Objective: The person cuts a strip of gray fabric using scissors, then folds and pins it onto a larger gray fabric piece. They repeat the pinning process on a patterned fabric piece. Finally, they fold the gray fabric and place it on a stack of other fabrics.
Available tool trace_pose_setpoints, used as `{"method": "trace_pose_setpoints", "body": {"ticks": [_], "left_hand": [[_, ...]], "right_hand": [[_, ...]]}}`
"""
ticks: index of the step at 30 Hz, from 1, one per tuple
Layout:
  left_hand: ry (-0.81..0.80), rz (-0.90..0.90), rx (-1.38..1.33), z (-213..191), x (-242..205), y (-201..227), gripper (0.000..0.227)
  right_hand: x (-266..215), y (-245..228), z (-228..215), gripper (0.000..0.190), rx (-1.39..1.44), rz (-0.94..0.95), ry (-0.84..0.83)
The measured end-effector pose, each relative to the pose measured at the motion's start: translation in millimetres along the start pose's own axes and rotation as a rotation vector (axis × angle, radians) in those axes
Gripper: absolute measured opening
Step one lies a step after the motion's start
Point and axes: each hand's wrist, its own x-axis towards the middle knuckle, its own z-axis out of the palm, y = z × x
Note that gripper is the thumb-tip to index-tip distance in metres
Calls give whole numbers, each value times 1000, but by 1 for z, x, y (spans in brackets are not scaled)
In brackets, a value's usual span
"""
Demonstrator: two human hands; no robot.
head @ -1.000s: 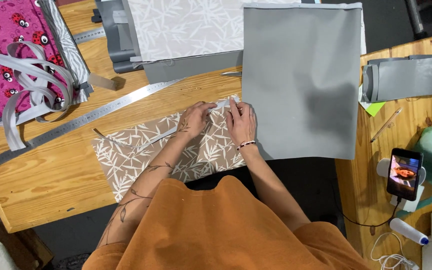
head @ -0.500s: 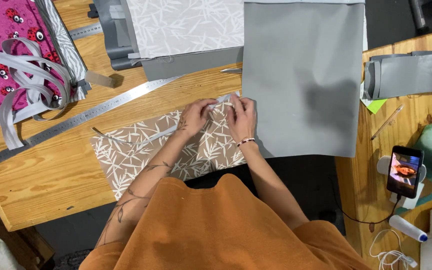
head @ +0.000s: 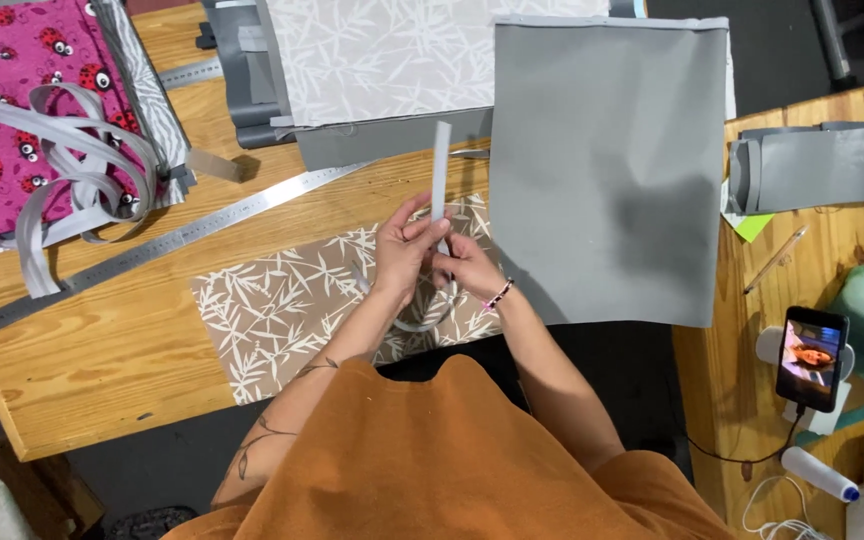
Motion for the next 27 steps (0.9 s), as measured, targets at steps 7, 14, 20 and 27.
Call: {"method": "trace_pose_setpoints", "body": {"ticks": [7,14,20,27], "left_hand": [[331,154,-3,-94,-4,2,17],[706,289,-46,-190,-41,30,13],[801,269,52,-236,-42,6,18],[692,-201,806,-215,-64,27,71]], "right_hand": [[-24,-47,-36,21,-112,111,-166],[-19,-47,-78,16,-408,191,47],[20,-14,-76,13,-398,15,357],[26,-19,-60,35,-832,-16,691]]}}
